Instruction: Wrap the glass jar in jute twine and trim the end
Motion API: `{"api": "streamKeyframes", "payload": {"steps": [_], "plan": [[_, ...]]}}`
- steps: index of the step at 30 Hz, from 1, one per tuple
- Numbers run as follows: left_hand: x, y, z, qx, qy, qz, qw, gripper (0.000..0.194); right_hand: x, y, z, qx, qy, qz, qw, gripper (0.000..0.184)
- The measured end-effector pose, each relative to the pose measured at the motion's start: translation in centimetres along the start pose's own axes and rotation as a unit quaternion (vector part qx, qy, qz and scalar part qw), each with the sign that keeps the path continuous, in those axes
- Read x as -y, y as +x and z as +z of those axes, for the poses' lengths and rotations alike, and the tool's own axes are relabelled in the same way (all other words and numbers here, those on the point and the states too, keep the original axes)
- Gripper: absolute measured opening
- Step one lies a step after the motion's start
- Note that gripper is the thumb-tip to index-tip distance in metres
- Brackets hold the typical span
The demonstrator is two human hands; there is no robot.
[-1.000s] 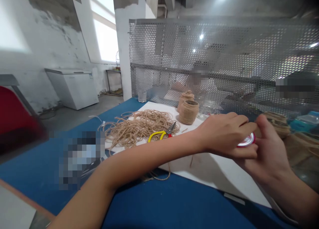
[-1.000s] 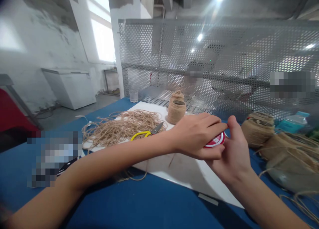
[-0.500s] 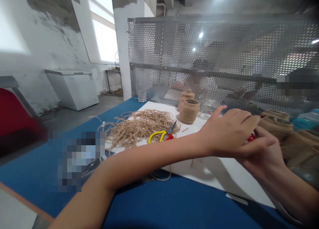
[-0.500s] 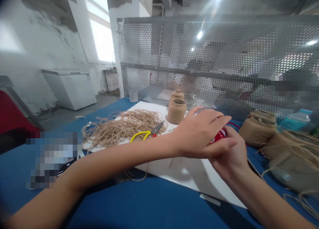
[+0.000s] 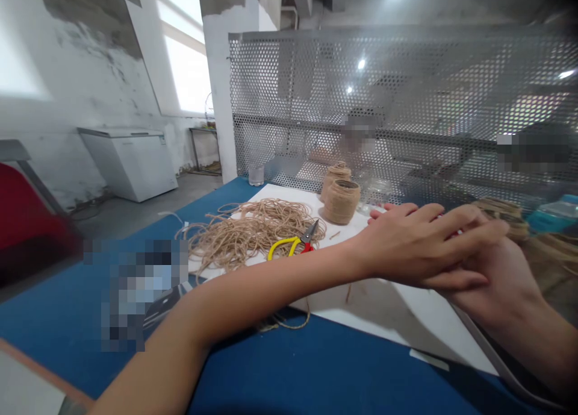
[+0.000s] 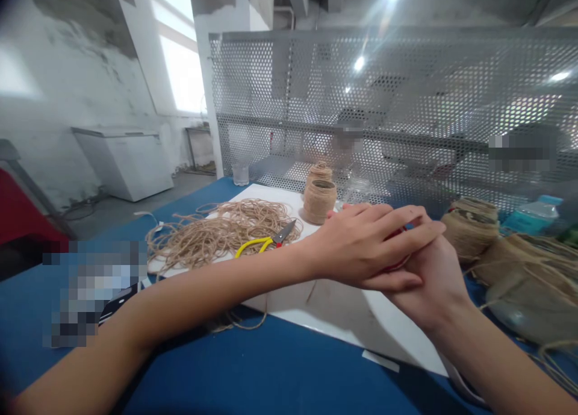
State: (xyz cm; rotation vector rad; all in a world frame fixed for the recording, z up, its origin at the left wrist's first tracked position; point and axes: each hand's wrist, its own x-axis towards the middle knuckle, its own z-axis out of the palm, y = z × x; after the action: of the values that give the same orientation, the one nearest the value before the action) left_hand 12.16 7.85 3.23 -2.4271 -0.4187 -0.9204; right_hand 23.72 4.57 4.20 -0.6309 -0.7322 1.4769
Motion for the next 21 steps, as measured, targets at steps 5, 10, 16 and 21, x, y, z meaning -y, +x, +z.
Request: {"api": "streamKeyframes", "payload": {"steps": [5, 10, 16, 21], "plan": [[0.9, -0.1, 0.4, -0.024, -0.038, -0.013, 0.999, 0.042, -0.2, -0.4, 0.5, -0.055, 0.02, 0.065, 0.996, 0.043], [-0.1, 0.0, 0.1, -0.036, -0.102, -0.066, 0.992, 0.037, -0.9, -0.8, 1.2, -0.053, 0.039, 0.067, 0.996, 0.042], [-0.6, -0.1, 0.5, -0.023, -0.09, -0.076, 0.993, 0.04, -0.7, -0.6, 0.9, -0.069, 0.021, 0.075, 0.995, 0.044], [-1.2, 0.0, 0.5, -0.03, -0.048, -0.064, 0.996, 0.054, -0.2, -0.1, 0.7, -0.076, 0.025, 0.05, 0.996, 0.042]]}}
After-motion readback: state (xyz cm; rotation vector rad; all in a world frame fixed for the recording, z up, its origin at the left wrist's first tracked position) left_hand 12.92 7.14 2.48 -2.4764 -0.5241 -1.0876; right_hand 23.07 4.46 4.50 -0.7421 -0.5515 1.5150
